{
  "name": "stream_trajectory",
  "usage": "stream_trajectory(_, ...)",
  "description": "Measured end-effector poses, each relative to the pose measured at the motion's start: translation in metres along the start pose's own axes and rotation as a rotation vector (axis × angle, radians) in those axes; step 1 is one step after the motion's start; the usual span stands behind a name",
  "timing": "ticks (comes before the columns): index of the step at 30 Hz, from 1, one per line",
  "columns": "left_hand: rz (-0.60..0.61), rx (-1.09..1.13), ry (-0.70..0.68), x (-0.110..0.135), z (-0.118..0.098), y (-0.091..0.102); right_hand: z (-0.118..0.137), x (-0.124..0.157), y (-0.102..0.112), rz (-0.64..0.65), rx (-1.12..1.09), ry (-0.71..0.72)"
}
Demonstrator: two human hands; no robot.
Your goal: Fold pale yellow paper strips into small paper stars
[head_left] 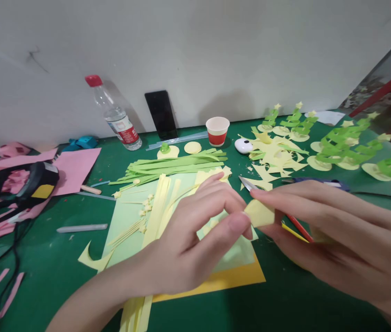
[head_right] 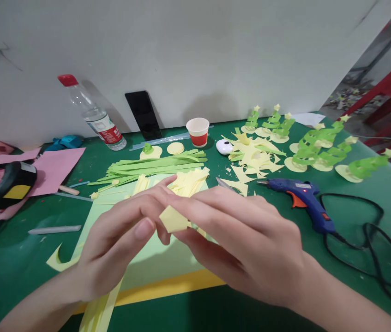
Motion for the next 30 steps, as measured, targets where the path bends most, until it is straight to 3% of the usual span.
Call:
stream_trajectory(6, 0.016, -0.041, -0.009, 0.001, 0.001, -0.003, -0.005, -0.002, 0.006, -0.02, -0.158, -0.073)
stream_trajectory(13, -0.03, -0.026, -0.019, -0.001, 0.0, 0.0, -0.001, 0.008, -0.004, 0.103, 0.018, 0.02)
stream_trajectory(17, -0.139, -0.08, -0.03, -0.002, -0.003, 0.007, 0.002, 0.02, -0.004, 0.04, 0.154, 0.065)
stream_trajectory(21, -0.264, -0.187, -0.112, -0.001, -0.012, 0.016, 0.001, 0.019, -0.018, 0.167, 0.168, 0.061)
stream_trajectory(26, -0.11, -0.041, -0.005, -0.002, 0.001, 0.007, 0.001, 0.008, -0.018, 0.196, 0.059, 0.009)
stream_trajectory(30, -0.021, -0.058, 0.004, -0.003, 0.002, 0.0, 0.0, 0.01, -0.021, 0.241, 0.021, -0.009)
Point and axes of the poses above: each hand's wrist, its own x-axis away from the middle knuckle, its own y-axis out of the back of the hand, z = x × y, the point moved 10 cm from there along -x, towards the middle knuckle, and after that the axes turned 11 degrees about -x, right-handed, at the moved point
